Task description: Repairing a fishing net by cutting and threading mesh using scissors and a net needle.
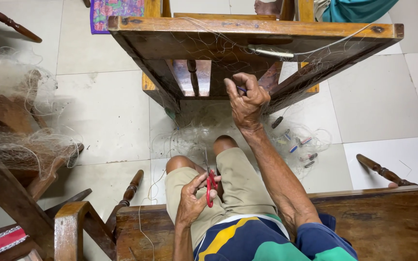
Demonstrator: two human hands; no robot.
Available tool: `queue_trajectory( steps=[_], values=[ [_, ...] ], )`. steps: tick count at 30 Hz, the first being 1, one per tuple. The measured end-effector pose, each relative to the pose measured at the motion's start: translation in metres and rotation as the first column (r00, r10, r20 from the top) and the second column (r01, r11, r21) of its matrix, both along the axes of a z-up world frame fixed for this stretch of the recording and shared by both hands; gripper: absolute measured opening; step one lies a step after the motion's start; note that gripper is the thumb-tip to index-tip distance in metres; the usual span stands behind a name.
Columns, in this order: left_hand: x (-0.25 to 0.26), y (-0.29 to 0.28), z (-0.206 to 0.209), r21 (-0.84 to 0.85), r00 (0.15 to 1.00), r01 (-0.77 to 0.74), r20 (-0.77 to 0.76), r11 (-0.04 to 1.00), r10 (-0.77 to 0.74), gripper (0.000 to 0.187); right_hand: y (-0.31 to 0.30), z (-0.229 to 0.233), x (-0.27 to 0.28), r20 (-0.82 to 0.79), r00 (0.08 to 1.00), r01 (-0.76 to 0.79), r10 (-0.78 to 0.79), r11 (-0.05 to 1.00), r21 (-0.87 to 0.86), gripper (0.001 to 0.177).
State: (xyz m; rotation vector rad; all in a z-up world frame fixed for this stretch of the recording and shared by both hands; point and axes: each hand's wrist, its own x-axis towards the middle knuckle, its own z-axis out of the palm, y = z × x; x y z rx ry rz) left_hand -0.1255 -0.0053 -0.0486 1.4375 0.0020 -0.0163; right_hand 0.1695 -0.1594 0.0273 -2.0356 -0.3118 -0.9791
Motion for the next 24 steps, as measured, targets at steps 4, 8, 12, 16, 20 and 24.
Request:
queue_trajectory(
  steps=[4, 8, 12, 16, 20, 24],
  values=[
    [-0.003, -0.001, -0.004, -0.037, 0.999, -0.010, -0.048, 0.999, 0.008, 0.072, 0.000, 0.010, -0.009, 0.041, 0.993, -0.113, 0.109, 0.987, 0.113, 0.009],
    [0.001, 0.001, -0.004, -0.026, 0.998, -0.015, -0.065, 1.000, 0.013, 0.072, -0.011, 0.012, -0.023, -0.059, 0.984, -0.149, 0.168, 0.960, 0.238, 0.014],
    [0.001, 0.000, -0.006, -0.032, 0.998, 0.000, -0.059, 0.999, -0.002, 0.073, -0.027, 0.007, -0.031, -0.166, 0.956, -0.155, 0.243, 0.896, 0.415, 0.019],
    [0.006, -0.003, 0.004, -0.056, 0.997, 0.011, -0.078, 0.998, -0.015, 0.069, -0.035, 0.013, -0.035, -0.154, 0.969, -0.133, 0.191, 0.936, 0.325, 0.020],
    [0.011, -0.008, 0.003, -0.031, 0.992, 0.019, -0.123, 0.999, -0.023, 0.070, -0.026, 0.004, -0.019, -0.151, 0.966, -0.205, 0.210, 0.978, 0.050, 0.035],
    [0.009, -0.007, 0.009, 0.028, 0.995, 0.019, -0.101, 0.999, -0.016, 0.068, -0.024, 0.018, -0.026, -0.182, 0.932, -0.334, 0.314, 0.938, -0.090, 0.012]
  ],
)
